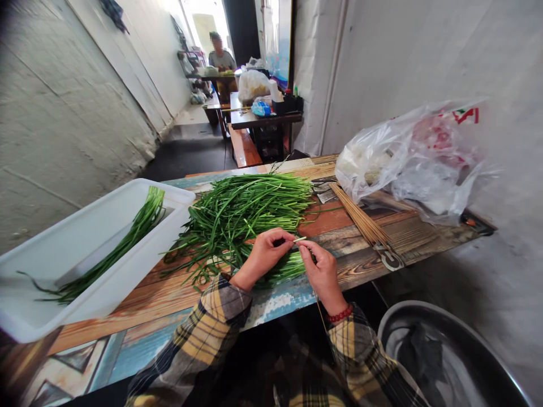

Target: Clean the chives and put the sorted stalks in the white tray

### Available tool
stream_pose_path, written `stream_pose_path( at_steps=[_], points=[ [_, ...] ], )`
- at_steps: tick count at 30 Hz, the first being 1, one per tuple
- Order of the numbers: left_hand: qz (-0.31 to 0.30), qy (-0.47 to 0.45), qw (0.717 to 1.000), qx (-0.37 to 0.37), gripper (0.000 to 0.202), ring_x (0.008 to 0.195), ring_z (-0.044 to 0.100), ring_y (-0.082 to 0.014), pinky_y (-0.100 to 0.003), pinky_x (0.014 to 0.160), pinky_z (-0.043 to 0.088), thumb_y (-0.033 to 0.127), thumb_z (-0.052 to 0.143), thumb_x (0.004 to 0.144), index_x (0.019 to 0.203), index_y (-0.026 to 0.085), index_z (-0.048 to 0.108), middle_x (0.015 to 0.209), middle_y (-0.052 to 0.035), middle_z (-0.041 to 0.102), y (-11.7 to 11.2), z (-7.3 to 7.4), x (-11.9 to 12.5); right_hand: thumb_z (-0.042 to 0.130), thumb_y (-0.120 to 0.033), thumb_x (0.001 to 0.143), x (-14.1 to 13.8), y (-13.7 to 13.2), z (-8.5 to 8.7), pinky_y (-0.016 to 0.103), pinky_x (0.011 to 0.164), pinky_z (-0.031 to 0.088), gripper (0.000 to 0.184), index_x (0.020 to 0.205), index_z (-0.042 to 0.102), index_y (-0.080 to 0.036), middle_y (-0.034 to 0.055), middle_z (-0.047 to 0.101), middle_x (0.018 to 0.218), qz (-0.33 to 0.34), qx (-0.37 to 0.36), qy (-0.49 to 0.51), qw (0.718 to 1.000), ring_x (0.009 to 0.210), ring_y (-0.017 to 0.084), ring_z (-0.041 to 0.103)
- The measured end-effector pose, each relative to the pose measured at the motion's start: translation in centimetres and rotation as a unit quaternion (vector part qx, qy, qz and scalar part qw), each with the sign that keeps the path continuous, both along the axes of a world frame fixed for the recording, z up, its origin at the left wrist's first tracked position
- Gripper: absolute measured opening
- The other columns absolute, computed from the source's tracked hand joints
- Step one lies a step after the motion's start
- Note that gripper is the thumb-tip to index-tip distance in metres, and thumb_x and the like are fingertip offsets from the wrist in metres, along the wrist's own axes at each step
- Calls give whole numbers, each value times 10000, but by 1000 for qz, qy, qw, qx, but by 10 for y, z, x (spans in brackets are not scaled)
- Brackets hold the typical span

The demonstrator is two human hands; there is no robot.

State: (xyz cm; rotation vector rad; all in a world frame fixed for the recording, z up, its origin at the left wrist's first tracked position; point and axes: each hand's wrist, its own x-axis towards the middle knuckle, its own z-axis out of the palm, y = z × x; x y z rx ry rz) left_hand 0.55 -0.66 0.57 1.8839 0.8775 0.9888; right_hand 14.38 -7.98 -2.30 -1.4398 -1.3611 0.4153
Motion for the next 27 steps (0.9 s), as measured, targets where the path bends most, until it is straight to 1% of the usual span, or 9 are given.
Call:
stream_pose_path(
  at_steps=[8, 15, 17, 18, 21, 22, 24, 27],
  points=[
    [-8, 1, 999, 33, 90, 692, 588, -130, -233, 665, 438, 129, 612, 769, 746, 146, 697, 726, -32, 657, 0, 0, 0, 501, -366, 894, 0, 1, 0, 327, 769, 519, 251, 937, 699, -217, 43, 741, 915, -5, -9, 1, 1000, 834, 210, 686],
    [-17, 4, 999, 39, 97, 690, 579, -124, -228, 660, 430, 122, 603, 773, 744, 140, 693, 725, -30, 646, -1, 1, -1, 495, -390, 895, 1, 1, -2, 337, 777, 498, 261, 916, 679, -206, 49, 730, 898, 1, -30, 10, 999, 828, 213, 670],
    [-17, 3, 999, 32, 100, 705, 580, -128, -230, 675, 435, 130, 595, 778, 769, 135, 695, 747, -37, 655, -1, 3, -1, 509, -398, 885, 1, 1, -4, 339, 774, 495, 261, 958, 665, -201, 58, 719, 917, -6, -23, 18, 1000, 834, 214, 661],
    [-14, 4, 1000, 26, 103, 709, 580, -129, -230, 678, 436, 135, 592, 781, 788, 133, 694, 759, -40, 660, -2, 3, -2, 519, -400, 878, 1, 1, -5, 333, 758, 496, 275, 1009, 653, -199, 61, 712, 915, -12, -17, 24, 999, 821, 211, 656],
    [-1, 9, 1000, 6, 107, 681, 566, -121, -219, 646, 430, 153, 585, 785, 816, 126, 684, 754, -34, 657, -3, 5, -2, 528, -399, 875, 1, -1, -5, 299, 653, 487, 392, 1210, 576, -202, 36, 677, 817, -19, -12, 39, 999, 678, 178, 611],
    [1, 9, 1000, 3, 102, 668, 560, -118, -214, 631, 426, 158, 584, 785, 807, 126, 678, 741, -29, 651, -3, 5, -3, 524, -394, 879, 0, -2, -5, 287, 617, 472, 417, 1249, 552, -206, 19, 655, 769, -17, -14, 40, 999, 624, 164, 580],
    [-2, 8, 1000, 4, 94, 663, 559, -116, -211, 626, 426, 160, 581, 784, 776, 126, 669, 726, -23, 645, -3, 4, -3, 516, -385, 888, -1, -3, -2, 270, 572, 435, 416, 1265, 543, -212, -10, 599, 700, -11, -23, 37, 999, 558, 141, 513],
    [-12, 7, 1000, 10, 99, 693, 581, -125, -220, 665, 440, 147, 573, 784, 758, 129, 667, 739, -27, 657, -1, 2, -2, 512, -377, 894, -1, -4, 0, 253, 543, 382, 366, 1214, 568, -208, -34, 521, 652, -5, -31, 33, 999, 531, 122, 437]
  ],
)
